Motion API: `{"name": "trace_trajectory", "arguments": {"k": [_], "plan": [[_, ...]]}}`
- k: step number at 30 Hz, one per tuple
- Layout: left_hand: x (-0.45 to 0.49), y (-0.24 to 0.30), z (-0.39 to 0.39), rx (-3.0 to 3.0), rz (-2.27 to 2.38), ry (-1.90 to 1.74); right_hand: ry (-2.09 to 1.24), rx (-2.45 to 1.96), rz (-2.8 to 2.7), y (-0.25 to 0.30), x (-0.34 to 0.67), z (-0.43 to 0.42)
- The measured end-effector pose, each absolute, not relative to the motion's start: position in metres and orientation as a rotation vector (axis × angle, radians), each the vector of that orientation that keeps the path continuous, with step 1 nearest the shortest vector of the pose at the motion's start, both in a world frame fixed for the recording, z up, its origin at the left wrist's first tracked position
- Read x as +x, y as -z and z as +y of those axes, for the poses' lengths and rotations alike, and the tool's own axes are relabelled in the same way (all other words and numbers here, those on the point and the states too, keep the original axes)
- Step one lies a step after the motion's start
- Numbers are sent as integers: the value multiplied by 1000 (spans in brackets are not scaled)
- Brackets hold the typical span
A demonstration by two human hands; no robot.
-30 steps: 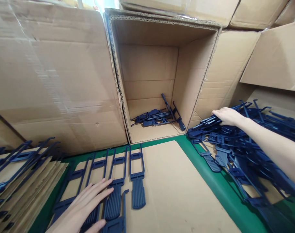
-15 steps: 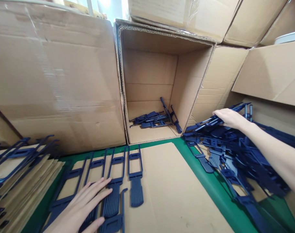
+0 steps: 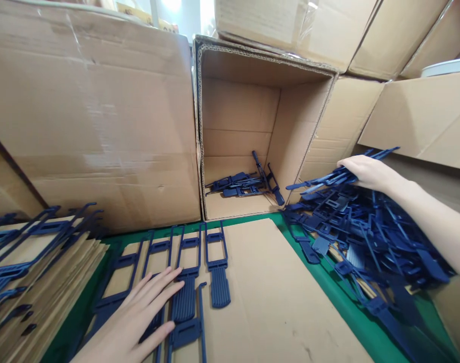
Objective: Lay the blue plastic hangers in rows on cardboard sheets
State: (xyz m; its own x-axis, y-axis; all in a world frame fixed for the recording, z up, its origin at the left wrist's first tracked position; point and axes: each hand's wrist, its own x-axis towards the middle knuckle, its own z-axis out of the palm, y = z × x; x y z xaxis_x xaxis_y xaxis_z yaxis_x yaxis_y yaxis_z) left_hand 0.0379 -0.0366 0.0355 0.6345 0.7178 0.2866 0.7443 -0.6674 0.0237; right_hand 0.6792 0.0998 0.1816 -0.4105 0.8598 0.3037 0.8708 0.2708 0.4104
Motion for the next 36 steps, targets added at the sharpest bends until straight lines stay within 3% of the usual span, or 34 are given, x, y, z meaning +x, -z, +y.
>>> {"name": "trace_trajectory", "arguments": {"k": [7, 14, 18, 30, 36], "plan": [[44, -38, -43, -2755, -1259, 425, 701, -1581, -2291, -198, 613, 82], [43, -37, -46, -2810, -1336, 458, 84, -1097, -2116, -201, 495, 78], [43, -36, -46, -2823, -1331, 429, -192, -1109, -2158, -183, 460, 105], [45, -39, -49, -2811, -1337, 368, 342, -1439, -2756, -136, 441, 212], [45, -40, -48, -2824, -1340, 363, 430, -1558, -2759, -111, 422, 245]]}}
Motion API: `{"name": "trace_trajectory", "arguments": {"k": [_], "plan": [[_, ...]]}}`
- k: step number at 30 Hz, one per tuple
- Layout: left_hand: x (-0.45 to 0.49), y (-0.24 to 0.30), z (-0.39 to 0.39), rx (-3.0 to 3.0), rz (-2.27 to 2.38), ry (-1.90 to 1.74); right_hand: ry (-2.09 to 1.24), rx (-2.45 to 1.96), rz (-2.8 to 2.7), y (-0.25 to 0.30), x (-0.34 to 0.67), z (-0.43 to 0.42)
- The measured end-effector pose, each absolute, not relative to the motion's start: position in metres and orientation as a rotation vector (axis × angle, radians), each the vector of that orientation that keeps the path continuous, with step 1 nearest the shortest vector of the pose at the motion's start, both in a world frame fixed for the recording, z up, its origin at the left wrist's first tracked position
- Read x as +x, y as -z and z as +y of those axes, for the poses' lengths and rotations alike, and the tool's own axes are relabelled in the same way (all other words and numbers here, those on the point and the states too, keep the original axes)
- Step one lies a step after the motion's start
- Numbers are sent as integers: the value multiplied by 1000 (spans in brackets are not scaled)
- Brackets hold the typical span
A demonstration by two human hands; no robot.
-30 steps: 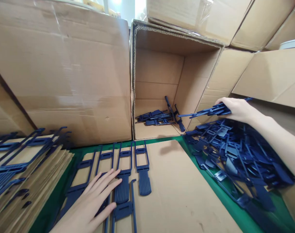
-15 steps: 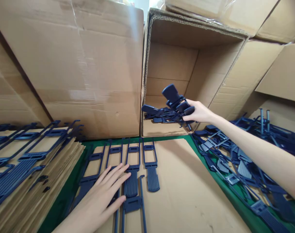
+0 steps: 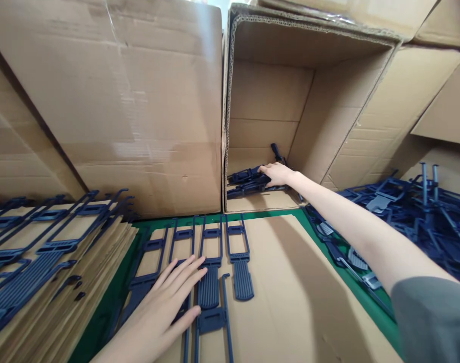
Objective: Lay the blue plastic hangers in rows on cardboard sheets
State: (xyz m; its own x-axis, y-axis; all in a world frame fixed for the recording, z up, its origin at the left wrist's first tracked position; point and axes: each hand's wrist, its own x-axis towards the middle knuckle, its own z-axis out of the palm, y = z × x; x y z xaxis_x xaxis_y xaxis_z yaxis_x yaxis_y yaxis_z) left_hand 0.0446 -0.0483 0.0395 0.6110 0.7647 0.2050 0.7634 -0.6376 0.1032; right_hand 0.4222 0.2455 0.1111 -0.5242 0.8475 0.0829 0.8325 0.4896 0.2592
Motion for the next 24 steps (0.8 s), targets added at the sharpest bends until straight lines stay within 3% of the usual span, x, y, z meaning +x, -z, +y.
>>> {"name": "trace_trajectory", "arguments": {"k": [6, 17, 24], "plan": [[44, -37, -48, 2804, 1349, -286, -402, 1579, 2597, -79, 430, 245], [51, -51, -51, 2805, 1335, -213, -283, 1761, 2730, -68, 457, 162], [49, -39, -45, 2900, 1312, -251, -171, 2254, 2422, -88, 565, 105]]}}
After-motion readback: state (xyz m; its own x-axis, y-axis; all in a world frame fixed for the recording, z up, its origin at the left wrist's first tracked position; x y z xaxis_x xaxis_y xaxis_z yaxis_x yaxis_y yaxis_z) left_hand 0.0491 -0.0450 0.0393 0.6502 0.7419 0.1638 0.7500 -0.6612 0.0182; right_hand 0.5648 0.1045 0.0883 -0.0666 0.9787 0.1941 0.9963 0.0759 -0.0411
